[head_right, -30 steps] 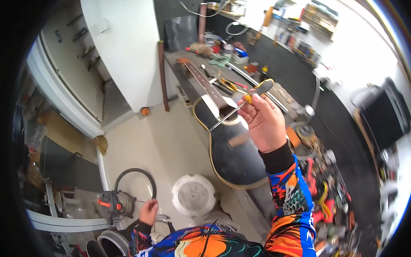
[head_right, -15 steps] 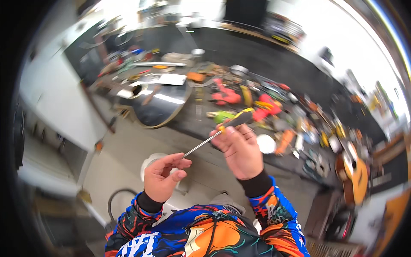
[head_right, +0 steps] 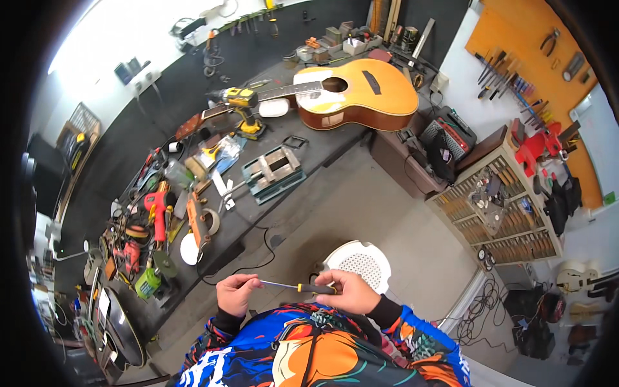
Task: The person works on an acoustic guitar in a workshop, handling a small black component and a bag of screws. They use a screwdriver to adjust or install a part on the guitar's body near the soundhole. The person also moves a second guitar aside to access the workspace.
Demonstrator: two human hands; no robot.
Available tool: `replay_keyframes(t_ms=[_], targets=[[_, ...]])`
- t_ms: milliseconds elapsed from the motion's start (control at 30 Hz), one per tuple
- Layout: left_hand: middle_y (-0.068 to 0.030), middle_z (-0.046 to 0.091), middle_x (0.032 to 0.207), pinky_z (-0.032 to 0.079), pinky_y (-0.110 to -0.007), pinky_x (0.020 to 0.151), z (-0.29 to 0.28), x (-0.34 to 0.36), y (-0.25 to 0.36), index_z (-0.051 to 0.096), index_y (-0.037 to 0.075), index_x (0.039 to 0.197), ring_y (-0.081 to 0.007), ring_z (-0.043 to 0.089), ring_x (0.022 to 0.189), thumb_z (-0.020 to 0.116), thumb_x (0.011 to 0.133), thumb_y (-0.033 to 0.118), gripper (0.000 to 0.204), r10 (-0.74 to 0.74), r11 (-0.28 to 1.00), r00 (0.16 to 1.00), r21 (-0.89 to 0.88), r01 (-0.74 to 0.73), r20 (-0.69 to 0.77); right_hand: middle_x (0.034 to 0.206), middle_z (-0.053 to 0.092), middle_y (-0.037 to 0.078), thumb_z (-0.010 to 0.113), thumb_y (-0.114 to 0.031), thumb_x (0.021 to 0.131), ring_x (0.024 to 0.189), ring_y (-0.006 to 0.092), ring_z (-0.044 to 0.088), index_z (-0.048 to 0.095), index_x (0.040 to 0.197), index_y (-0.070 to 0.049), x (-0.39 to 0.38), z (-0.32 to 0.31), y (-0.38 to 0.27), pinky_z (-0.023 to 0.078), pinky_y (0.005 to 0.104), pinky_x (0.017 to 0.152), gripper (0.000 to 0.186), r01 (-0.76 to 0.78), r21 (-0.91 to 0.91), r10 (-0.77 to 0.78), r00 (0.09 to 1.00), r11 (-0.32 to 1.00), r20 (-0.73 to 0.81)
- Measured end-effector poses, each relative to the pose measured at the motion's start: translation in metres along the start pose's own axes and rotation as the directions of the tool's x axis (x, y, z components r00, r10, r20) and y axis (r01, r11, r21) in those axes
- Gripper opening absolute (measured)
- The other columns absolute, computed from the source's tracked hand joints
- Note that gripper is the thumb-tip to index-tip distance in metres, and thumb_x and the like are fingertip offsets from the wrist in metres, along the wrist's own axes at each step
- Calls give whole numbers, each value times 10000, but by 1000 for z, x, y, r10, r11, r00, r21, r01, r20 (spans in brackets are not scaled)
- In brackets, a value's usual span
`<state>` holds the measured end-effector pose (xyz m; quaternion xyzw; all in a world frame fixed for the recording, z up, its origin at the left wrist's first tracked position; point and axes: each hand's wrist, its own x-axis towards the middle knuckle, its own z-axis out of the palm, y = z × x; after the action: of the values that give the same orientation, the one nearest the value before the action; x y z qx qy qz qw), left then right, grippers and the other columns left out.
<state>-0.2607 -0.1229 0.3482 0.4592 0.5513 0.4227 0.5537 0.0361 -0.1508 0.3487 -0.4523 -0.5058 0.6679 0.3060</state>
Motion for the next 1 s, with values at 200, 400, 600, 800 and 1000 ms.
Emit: replay_keyframes(t_ms=[200, 400, 600, 800, 1000], targets=[[-84, 719, 763, 522, -249, 668, 58, 94, 25, 739, 0, 864, -139, 671, 687, 788, 756, 80, 142, 218, 850, 962, 454, -269, 161, 920, 696, 128, 670, -254, 899, 826, 179, 674, 602, 1137, -37, 49, -17, -12, 519, 305, 744, 329, -95, -379, 80, 995, 920, -53], [-84, 695, 796, 532, -290, 682, 68, 176, 12, 681, 6, 903, -177, 671, 708, 806, 738, 93, 225, 195, 849, 966, 463, -254, 172, 856, 694, 163, 624, -303, 905, 796, 336, 682, 640, 1036, -65, 101, -46, 32, 525, 389, 704, 273, -111, -244, 25, 944, 964, -328], [-112, 688, 937, 527, -304, 737, 19, 247, 6, 677, 17, 991, -207, 666, 821, 756, 802, 115, 227, 179, 801, 937, 508, -316, 300, 866, 684, 191, 668, -305, 861, 834, 355, 671, 649, 991, -37, 113, -110, 163, 526, 411, 742, 299, -541, -300, 175, 660, 786, -731], [-128, 687, 942, 522, -323, 765, -24, 301, 7, 672, 18, 1003, -236, 666, 830, 713, 827, 106, 201, 149, 811, 970, 537, -232, 193, 837, 676, 210, 665, -346, 839, 807, 377, 657, 671, 898, 5, 78, -117, 241, 515, 451, 745, 355, -780, -184, 321, 444, 598, -837], [-119, 676, 928, 511, -315, 751, -12, 352, 6, 656, 19, 1031, -232, 663, 845, 689, 840, 75, 202, 185, 847, 977, 486, -215, 111, 803, 683, 212, 706, -392, 766, 812, 374, 665, 702, 832, 7, 34, -117, 252, 519, 445, 768, 404, -899, -144, 540, 370, 414, -756]])
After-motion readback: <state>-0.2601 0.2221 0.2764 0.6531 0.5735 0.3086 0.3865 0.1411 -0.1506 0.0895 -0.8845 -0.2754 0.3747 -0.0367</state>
